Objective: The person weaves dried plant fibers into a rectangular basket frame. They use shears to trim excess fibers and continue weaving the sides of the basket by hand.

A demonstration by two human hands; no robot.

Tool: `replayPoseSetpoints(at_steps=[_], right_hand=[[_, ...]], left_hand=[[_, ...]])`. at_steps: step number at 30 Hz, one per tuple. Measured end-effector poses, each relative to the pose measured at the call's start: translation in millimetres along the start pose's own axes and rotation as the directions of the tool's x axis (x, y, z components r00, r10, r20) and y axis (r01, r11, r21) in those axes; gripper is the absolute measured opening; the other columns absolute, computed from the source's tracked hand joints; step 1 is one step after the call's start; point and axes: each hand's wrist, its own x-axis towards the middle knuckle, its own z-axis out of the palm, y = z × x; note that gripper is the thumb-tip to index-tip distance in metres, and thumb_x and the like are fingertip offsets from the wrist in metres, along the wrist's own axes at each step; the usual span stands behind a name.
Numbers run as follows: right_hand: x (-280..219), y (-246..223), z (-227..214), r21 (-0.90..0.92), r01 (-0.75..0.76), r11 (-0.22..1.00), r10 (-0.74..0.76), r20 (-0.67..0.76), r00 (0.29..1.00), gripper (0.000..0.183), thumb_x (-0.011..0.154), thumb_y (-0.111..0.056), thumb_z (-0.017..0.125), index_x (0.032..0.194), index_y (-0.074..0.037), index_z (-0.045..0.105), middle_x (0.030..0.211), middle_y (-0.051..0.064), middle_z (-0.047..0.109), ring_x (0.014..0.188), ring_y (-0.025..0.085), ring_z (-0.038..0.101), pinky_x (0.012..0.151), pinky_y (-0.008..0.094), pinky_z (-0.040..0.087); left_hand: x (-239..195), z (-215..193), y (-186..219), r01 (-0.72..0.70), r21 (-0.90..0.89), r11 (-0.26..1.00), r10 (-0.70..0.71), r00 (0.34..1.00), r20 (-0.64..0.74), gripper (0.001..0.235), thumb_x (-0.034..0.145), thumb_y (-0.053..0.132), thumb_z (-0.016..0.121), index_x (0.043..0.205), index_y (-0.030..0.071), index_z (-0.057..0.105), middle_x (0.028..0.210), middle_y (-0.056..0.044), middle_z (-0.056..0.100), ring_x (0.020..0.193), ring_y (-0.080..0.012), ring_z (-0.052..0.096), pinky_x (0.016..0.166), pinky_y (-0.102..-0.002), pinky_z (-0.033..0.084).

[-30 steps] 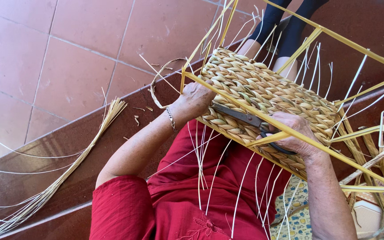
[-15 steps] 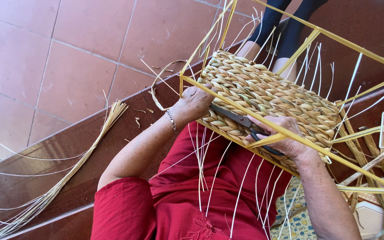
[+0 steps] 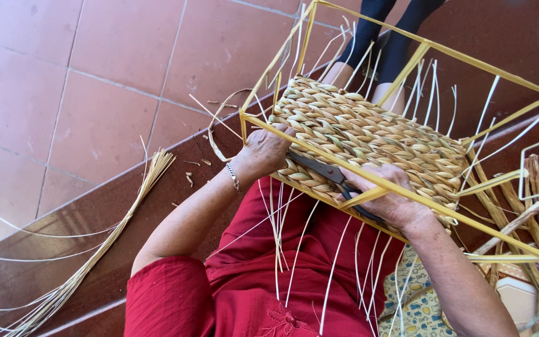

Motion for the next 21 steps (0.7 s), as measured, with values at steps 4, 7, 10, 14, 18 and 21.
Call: replayPoseSetpoints(at_steps=[4, 7, 10, 14, 18, 21], right_hand=[[5.3, 4.3, 10.3, 0.035, 0.093, 0.995, -0.085, -0.196, 0.977, 0.063, 0.079, -0.056, 0.074, 0.120, -0.008, 0.070, 0.104, 0.014, 0.077, 0.087, 0.027, 0.074, 0.072, 0.040, 0.060], [7.5, 8.2, 16.0, 0.149, 0.108, 0.983, -0.083, -0.163, 0.983, 0.065, 0.082, -0.057, 0.073, 0.122, -0.006, 0.069, 0.097, 0.013, 0.075, 0.085, 0.027, 0.074, 0.071, 0.038, 0.061], [4.4, 4.8, 17.2, 0.040, 0.005, 0.999, -0.005, 0.008, 1.000, 0.066, 0.081, -0.059, 0.074, 0.124, -0.009, 0.071, 0.087, 0.011, 0.075, 0.076, 0.027, 0.074, 0.066, 0.040, 0.060], [-11.1, 7.8, 7.8, 0.121, -0.007, 0.993, 0.022, -0.125, 0.992, 0.062, 0.082, -0.056, 0.073, 0.123, -0.010, 0.071, 0.097, 0.012, 0.077, 0.072, 0.025, 0.073, 0.061, 0.039, 0.060], [-25.8, 23.2, 10.4, 0.162, -0.325, 0.932, 0.340, -0.077, 0.937, 0.069, 0.074, -0.059, 0.078, 0.127, -0.015, 0.070, 0.080, 0.010, 0.069, 0.064, 0.022, 0.067, 0.054, 0.039, 0.055], [-19.5, 43.1, 26.2, 0.054, -0.414, 0.909, 0.417, -0.057, 0.907, 0.062, 0.084, -0.050, 0.074, 0.138, -0.020, 0.069, 0.073, 0.004, 0.061, 0.063, 0.018, 0.061, 0.057, 0.036, 0.050]], left_hand=[[0.8, -0.4, 1.0, -0.018, 0.008, 1.000, 0.019, 0.999, -0.044, 0.040, 0.072, 0.007, 0.070, 0.111, 0.007, 0.059, 0.107, -0.012, 0.063, 0.100, -0.0352, 0.066, 0.077, -0.048, 0.054], [0.7, 6.2, -5.9, -0.020, 0.003, 1.000, 0.020, 0.995, -0.097, 0.036, 0.075, 0.006, 0.068, 0.110, 0.007, 0.060, 0.108, -0.012, 0.063, 0.100, -0.0352, 0.066, 0.076, -0.048, 0.054], [2.2, 14.2, -12.0, -0.042, 0.002, 0.999, 0.042, 0.985, -0.165, 0.033, 0.078, 0.005, 0.064, 0.110, 0.006, 0.058, 0.106, -0.014, 0.063, 0.098, -0.0354, 0.067, 0.077, -0.046, 0.055], [5.8, 13.4, -8.9, 0.035, 0.014, 0.999, -0.031, 0.982, -0.189, 0.021, 0.086, 0.006, 0.061, 0.105, 0.002, 0.053, 0.101, -0.019, 0.061, 0.089, -0.0355, 0.066, 0.074, -0.045, 0.056], [-5.5, 0.5, 8.4, 0.060, -0.126, 0.990, -0.077, 0.988, -0.135, 0.018, 0.086, 0.009, 0.061, 0.099, 0.000, 0.051, 0.089, -0.018, 0.060, 0.082, -0.0344, 0.066, 0.072, -0.046, 0.054], [-23.3, -11.3, 24.6, 0.047, -0.121, 0.992, -0.047, 0.999, 0.004, 0.010, 0.089, 0.008, 0.059, 0.095, 0.003, 0.052, 0.086, -0.015, 0.059, 0.074, -0.0311, 0.064, 0.074, -0.045, 0.053]])
